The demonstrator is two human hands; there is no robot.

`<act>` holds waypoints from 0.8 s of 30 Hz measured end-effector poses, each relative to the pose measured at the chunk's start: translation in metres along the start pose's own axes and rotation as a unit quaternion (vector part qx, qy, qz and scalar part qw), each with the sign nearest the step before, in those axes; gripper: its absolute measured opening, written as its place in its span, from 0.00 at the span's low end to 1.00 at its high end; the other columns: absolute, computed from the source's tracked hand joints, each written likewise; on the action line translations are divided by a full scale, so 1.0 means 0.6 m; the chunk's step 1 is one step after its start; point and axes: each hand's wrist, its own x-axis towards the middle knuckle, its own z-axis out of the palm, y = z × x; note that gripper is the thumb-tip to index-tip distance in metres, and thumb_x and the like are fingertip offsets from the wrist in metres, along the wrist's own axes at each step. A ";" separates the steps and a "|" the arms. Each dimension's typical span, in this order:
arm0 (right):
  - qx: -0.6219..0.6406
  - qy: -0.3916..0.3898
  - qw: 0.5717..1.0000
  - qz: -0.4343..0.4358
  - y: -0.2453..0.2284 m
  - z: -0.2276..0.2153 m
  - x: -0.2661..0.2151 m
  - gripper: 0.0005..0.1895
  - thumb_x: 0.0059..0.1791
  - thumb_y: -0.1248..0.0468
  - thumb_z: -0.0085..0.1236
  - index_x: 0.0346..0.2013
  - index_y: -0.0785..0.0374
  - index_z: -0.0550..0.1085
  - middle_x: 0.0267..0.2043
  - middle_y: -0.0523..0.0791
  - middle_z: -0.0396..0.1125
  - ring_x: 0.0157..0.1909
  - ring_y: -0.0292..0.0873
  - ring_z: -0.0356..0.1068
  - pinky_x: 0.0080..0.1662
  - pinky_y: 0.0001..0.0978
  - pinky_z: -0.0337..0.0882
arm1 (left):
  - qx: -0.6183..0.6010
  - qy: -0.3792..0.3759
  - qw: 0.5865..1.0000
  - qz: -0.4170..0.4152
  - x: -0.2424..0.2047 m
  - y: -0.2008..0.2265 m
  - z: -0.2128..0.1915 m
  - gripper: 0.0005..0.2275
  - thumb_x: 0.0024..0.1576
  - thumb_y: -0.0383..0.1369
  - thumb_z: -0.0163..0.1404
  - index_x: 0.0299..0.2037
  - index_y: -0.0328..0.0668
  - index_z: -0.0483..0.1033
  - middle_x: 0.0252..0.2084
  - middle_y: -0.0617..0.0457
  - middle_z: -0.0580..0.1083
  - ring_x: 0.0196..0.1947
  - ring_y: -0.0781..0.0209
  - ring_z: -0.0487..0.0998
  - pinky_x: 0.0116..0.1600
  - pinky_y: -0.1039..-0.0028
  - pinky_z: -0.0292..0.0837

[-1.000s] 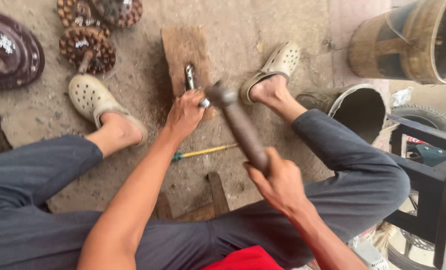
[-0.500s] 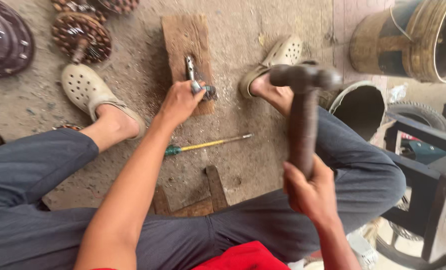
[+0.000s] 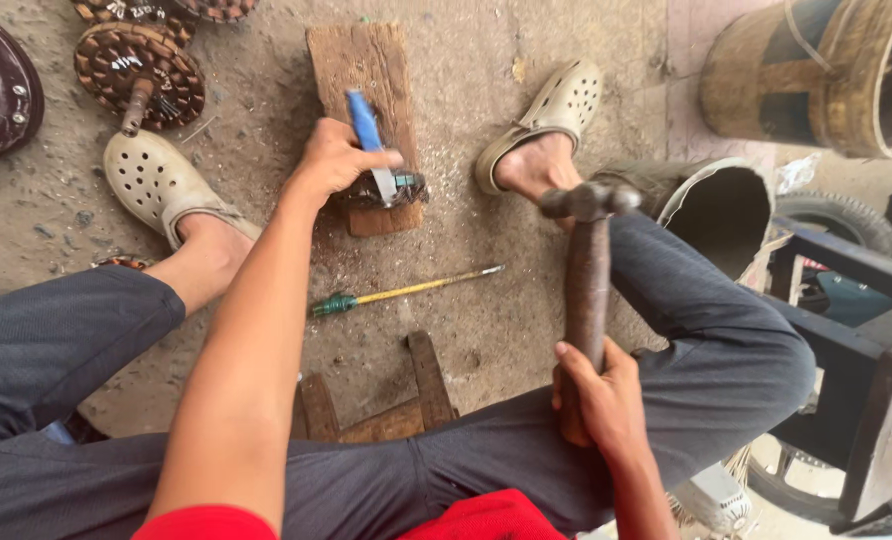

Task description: The person sits on the floor and uses a hammer and a blue-handled tool to repeatedly strike and adjust a small metal component mounted on a wooden block. The person frequently repositions the tool and taps the metal part throughout the clip.

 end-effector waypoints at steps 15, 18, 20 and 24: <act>-0.011 -0.056 0.997 -0.053 -0.022 0.030 0.001 0.14 0.51 0.58 0.58 0.32 0.66 0.69 0.18 0.45 0.65 0.17 0.36 0.64 0.22 0.31 0.64 | 0.068 0.080 0.988 0.114 -0.116 0.020 -0.006 0.10 0.54 0.38 0.62 0.30 0.39 0.83 0.24 0.50 0.80 0.23 0.62 0.81 0.34 0.69 0.77; -0.019 -0.057 0.997 -0.056 -0.022 0.031 -0.001 0.14 0.50 0.58 0.58 0.32 0.66 0.69 0.18 0.44 0.66 0.17 0.36 0.65 0.22 0.31 0.64 | 0.105 0.119 0.975 0.154 -0.120 0.015 0.019 0.10 0.52 0.37 0.61 0.30 0.37 0.84 0.23 0.48 0.80 0.23 0.59 0.81 0.35 0.67 0.77; -0.023 -0.056 0.997 -0.054 -0.021 0.031 -0.003 0.14 0.50 0.58 0.58 0.32 0.66 0.69 0.18 0.44 0.66 0.17 0.36 0.65 0.23 0.31 0.64 | 0.119 0.132 0.967 0.184 -0.127 0.013 0.026 0.09 0.52 0.35 0.61 0.30 0.35 0.84 0.23 0.47 0.80 0.23 0.58 0.82 0.36 0.66 0.77; -0.013 -0.056 0.997 -0.054 -0.019 0.028 0.001 0.13 0.51 0.58 0.58 0.32 0.66 0.70 0.18 0.44 0.65 0.17 0.36 0.65 0.23 0.30 0.65 | 0.147 0.103 0.963 0.201 -0.136 0.016 0.028 0.09 0.55 0.33 0.58 0.34 0.32 0.83 0.25 0.45 0.79 0.25 0.55 0.82 0.36 0.64 0.76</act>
